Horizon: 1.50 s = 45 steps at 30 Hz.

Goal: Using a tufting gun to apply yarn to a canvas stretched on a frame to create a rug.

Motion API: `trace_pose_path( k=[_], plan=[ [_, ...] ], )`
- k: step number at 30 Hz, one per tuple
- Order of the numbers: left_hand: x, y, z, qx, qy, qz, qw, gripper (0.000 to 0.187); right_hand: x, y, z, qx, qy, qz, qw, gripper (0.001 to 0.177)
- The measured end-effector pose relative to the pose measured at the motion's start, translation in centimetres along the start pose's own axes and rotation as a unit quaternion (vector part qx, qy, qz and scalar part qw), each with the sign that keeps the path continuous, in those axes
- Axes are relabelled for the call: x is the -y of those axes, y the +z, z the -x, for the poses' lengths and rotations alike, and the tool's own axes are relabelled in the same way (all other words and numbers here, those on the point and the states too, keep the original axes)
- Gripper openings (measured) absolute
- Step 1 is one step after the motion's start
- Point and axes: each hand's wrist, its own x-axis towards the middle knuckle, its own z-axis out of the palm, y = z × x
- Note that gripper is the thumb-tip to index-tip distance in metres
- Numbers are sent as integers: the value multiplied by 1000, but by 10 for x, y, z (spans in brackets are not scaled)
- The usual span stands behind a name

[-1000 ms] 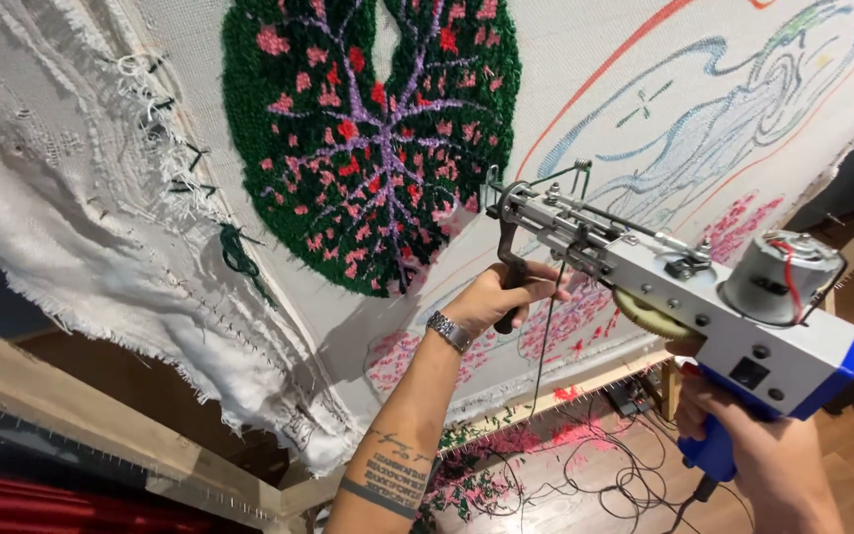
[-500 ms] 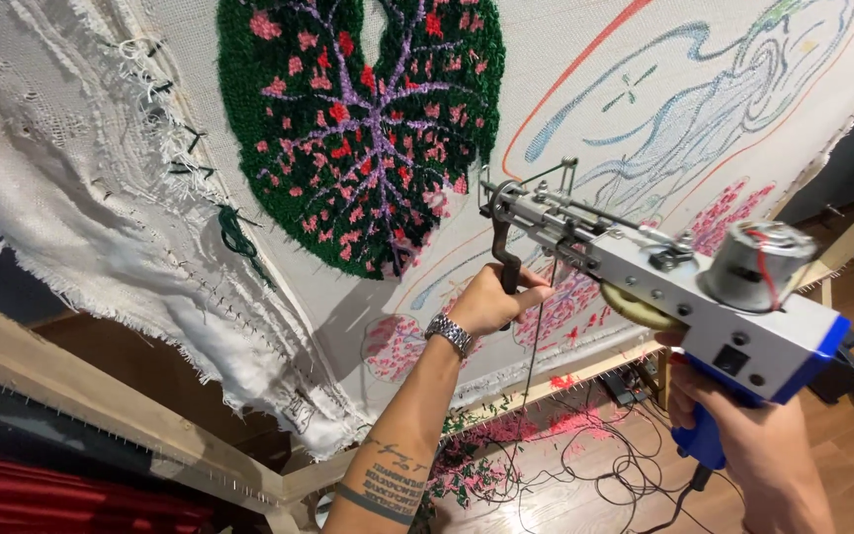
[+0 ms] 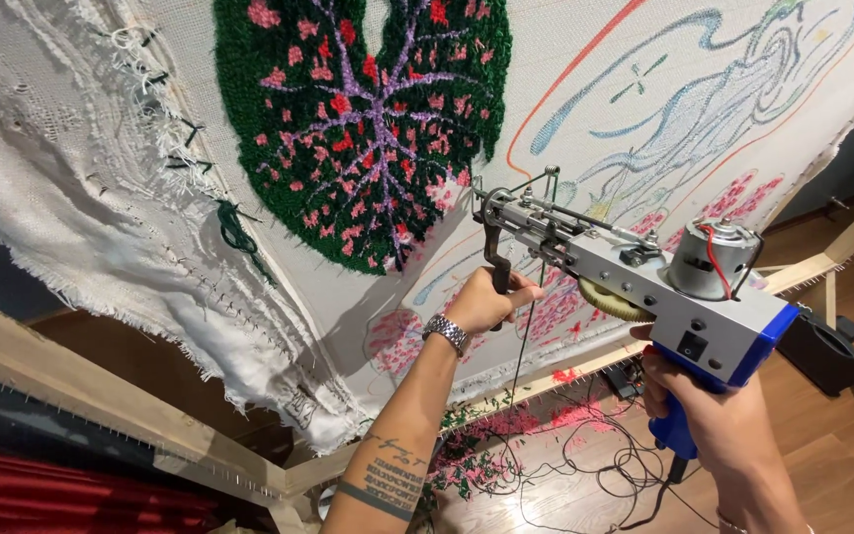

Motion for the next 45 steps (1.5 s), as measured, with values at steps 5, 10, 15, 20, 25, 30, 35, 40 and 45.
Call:
trace_pose_path(
  k=[5, 10, 15, 20, 25, 30, 35, 40, 45],
  plan=[
    [16, -3, -16, 15, 26, 27, 999, 23, 0, 9, -5, 0, -6, -8, 1000, 33],
    [0, -11, -22, -4, 17, 42, 999, 24, -5, 24, -15, 7, -29, -2, 1000, 30],
    [34, -24, -65, -34, 47, 48, 997, 26, -29, 45, -28, 3, -53, 0, 999, 23],
    [82, -40, -120, -81, 57, 61, 993, 24, -43, 74, -27, -45, -10, 65, 997, 14],
    [95, -48, -132, -83, 82, 75, 990, 23, -45, 87, -29, -51, -36, 83, 995, 13],
    [96, -58, -133, -75, 157, 41, 984, 22, -51, 89, -30, -45, -66, 63, 995, 14],
    [66, -62, -114, -43, 161, 12, 986, 22, -49, 93, -32, -38, -46, 36, 998, 23],
    [78, -63, -125, -55, 156, -11, 986, 24, -48, 94, -33, -45, -29, 35, 998, 22],
    [73, -60, -122, -61, 143, 14, 988, 25, -49, 93, -33, -56, -18, 54, 997, 16]
  ],
)
